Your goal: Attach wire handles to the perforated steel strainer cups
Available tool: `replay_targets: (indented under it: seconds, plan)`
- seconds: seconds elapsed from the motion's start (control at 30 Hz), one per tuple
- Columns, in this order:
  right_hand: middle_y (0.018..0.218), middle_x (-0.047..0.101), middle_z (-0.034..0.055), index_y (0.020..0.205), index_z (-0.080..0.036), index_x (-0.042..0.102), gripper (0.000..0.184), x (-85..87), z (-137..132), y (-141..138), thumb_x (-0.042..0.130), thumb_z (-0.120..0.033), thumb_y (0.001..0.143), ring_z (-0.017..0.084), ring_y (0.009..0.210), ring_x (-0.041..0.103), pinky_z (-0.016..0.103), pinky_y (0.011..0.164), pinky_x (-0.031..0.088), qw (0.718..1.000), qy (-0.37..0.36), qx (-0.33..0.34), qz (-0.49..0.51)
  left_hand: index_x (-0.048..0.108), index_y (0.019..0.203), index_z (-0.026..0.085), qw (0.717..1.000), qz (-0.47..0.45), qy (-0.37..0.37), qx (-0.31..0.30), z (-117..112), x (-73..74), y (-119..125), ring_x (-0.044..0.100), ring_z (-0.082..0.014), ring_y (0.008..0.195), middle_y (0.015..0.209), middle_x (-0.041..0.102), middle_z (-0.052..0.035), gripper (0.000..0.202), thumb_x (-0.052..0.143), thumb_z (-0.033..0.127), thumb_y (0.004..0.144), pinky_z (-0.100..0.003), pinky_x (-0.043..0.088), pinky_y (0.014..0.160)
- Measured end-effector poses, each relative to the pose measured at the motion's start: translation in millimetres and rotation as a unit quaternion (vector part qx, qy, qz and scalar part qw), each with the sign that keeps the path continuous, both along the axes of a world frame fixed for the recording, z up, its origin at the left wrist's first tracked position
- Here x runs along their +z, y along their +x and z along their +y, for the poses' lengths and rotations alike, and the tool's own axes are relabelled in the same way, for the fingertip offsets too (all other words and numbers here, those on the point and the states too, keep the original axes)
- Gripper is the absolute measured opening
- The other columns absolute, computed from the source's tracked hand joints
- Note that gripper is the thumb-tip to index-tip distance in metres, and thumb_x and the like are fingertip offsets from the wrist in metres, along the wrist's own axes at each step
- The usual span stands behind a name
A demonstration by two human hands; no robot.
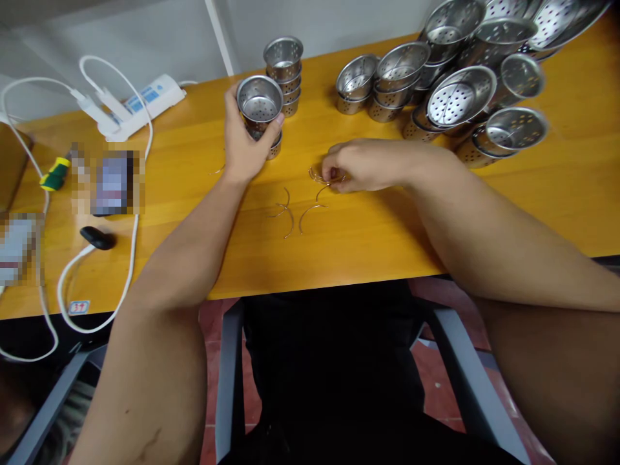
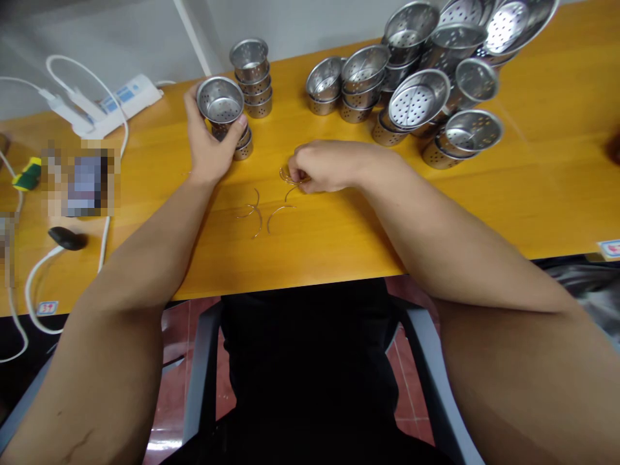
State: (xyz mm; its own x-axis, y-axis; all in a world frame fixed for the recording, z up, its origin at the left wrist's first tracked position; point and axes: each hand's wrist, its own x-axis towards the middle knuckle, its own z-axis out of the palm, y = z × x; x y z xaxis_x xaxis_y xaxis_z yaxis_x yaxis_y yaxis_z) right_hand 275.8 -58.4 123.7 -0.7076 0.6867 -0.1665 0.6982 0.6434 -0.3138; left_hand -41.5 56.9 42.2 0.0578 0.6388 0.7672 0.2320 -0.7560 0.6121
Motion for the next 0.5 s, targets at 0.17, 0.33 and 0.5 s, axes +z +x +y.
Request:
replay_targets:
  seconds: [0.17,0.33,0.5]
  plan:
    - [0.110,0.083,0.0030,0.132,-0.032,0.075,0.044,9.8,-14.0,-14.7,0.080,-0.016,0.092,0.035,0.095,0.078,0.043,0.079,0.052,0.998,-0.013,-0.051,-0.023,0.056,0.146,0.056,1.000,-0.012,0.023,0.008,3.5,-2.8,0.9,0.066,-0.0351,0.141,0.147,0.074,0.0048,0.078,0.099,0.078,0.085,-0.067,0.048,0.130]
    - [0.101,0.076,0.0038,0.125,-0.029,0.069,0.041,23.0,-25.2,-26.1,0.078,-0.010,0.090,0.033,0.090,0.074,0.042,0.073,0.048,0.997,-0.021,-0.050,-0.047,0.056,0.146,0.054,1.000,-0.008,0.026,0.012,3.2,-2.8,1.5,0.066,-0.0326,0.138,0.144,0.075,0.0059,0.083,0.099,0.085,0.082,-0.067,0.051,0.129]
    - [0.105,0.077,0.0090,0.129,-0.023,0.068,0.040,19.5,-25.2,-31.5,0.078,-0.010,0.092,0.035,0.095,0.074,0.041,0.073,0.046,0.996,0.006,-0.049,-0.075,0.054,0.145,0.054,1.000,0.001,0.006,0.018,-2.6,2.8,0.5,0.064,-0.0311,0.143,0.146,0.074,0.0048,0.083,0.097,0.086,0.082,-0.063,0.048,0.131]
